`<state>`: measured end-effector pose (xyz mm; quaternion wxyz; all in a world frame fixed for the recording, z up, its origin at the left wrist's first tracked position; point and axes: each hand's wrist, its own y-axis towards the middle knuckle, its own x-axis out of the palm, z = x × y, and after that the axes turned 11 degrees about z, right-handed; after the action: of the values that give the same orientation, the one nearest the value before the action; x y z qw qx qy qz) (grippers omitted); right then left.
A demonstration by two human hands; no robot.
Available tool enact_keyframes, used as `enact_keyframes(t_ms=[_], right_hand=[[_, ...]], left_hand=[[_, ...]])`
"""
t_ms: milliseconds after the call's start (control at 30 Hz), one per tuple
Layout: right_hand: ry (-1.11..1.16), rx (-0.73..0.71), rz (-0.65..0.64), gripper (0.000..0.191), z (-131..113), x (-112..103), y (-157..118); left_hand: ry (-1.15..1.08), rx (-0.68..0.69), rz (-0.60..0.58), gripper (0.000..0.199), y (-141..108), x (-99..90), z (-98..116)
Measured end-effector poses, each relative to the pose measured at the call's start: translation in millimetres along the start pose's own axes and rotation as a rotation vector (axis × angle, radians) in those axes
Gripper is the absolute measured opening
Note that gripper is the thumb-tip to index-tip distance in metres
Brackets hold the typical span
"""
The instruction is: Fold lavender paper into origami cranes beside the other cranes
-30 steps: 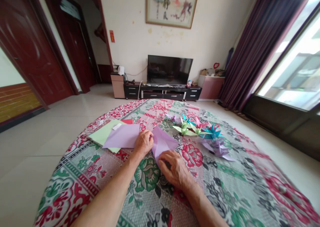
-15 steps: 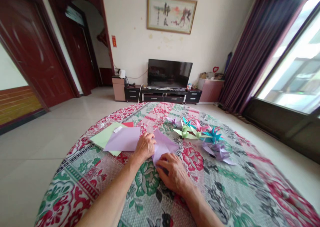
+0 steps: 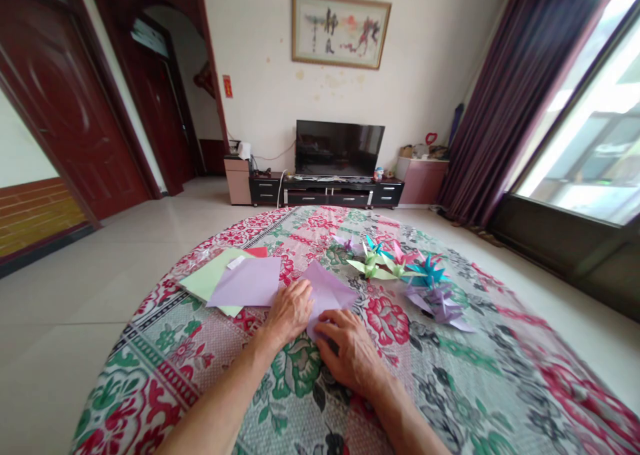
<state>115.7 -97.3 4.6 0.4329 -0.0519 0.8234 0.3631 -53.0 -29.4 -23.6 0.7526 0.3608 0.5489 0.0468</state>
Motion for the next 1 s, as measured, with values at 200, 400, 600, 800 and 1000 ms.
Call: enact_keyframes(t_ms=[200, 400, 600, 800, 1000], right_hand=[[-0.058, 0.032, 0.039, 0.019, 4.4, 3.4, -0.2], [-0.142, 0.065, 0.063, 0.021, 16.3, 0.0, 3.0], [-0.209, 0.143, 0.055, 0.031, 28.4, -2.0, 4.4], [-0.256, 0.230, -0.020, 0.034, 30.6, -2.2, 2.0], [-0.253, 0.243, -0.024, 0.034, 29.0, -1.5, 0.1]], left_hand=[[0.078, -0.099, 0.002, 0.031, -1.4, 9.3, 5.1], [0.036, -0.062, -0.072, 0.032, 4.8, 3.7, 5.0], [-0.043, 0.090, -0.129, 0.034, 11.9, -1.2, 5.0], [-0.061, 0.072, -0.094, 0.031, 18.1, 6.1, 9.4], [-0.041, -0.004, -0.039, 0.032, 14.6, 11.1, 12.2]])
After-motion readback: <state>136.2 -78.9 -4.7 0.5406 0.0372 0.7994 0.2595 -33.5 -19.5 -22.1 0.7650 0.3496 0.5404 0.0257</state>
